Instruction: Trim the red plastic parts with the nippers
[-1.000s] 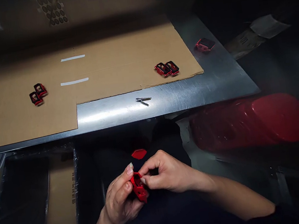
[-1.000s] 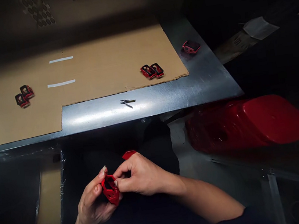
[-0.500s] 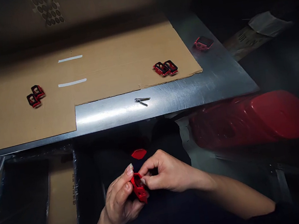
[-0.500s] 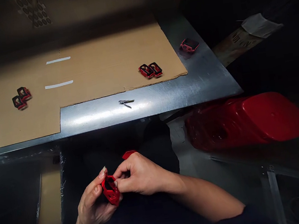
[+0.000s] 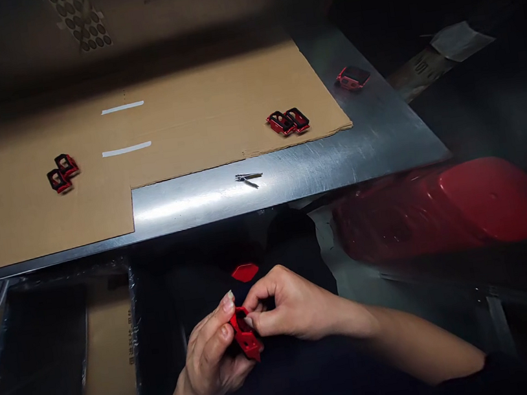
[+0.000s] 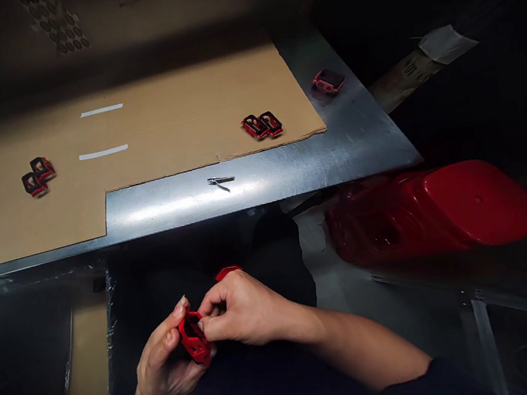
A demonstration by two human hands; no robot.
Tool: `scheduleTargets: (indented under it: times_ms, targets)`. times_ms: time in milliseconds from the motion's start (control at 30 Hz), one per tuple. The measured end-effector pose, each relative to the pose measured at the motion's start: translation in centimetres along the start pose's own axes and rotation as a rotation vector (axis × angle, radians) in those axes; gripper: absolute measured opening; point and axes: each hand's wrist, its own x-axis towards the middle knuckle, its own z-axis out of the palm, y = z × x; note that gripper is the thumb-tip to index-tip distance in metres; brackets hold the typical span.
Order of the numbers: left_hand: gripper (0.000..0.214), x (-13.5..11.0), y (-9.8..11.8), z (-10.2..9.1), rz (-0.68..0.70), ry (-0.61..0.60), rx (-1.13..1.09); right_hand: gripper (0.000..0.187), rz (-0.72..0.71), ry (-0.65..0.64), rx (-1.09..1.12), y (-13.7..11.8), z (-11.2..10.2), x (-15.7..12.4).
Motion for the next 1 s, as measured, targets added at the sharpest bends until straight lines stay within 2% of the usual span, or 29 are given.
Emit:
scheduleTargets:
  times_ms: [100,267,333,500,667,767,1000]
  targets:
    - [0.086,0.0,0.0,0.0,0.013,-0.022,-0.018,0.018,-0.011,-0.024,0.009,0.0,-0.1,0.0]
    - [0.086,-0.2,-0.2,-0.1,0.034,-0.027,-0.014,0.013,0.005,0.068,-0.034,-0.1,0.6,0.2]
    - [0.086,-0.3,-0.2,0.0,0.024,-0.016,-0.015,0.013,0.005,0.065,-0.043,-0.2,0.7,0.1]
    - [0.086,-0.2,0.1,0.0,-0.018,0.028,-0.024,0.022,-0.047,-0.042,0.002,0.3,-0.5,-0.2]
    - [0.084,-0.2,0.2,0.1,-0.054,0.049,-0.043,0.03,-0.054,0.037,0.133,1.4,-1.4,-0.3]
    - [0.084,-0.2,0.1,0.2,-0.058,0.044,-0.047,0.034,-0.073,0.021,0.138,1.4,-0.9,-0.4]
    - [0.088,-0.6,-0.1,0.2,-0.095,0.016,-0.065,0.016,-0.008,0.048,-0.026,0.1,0.6,0.2]
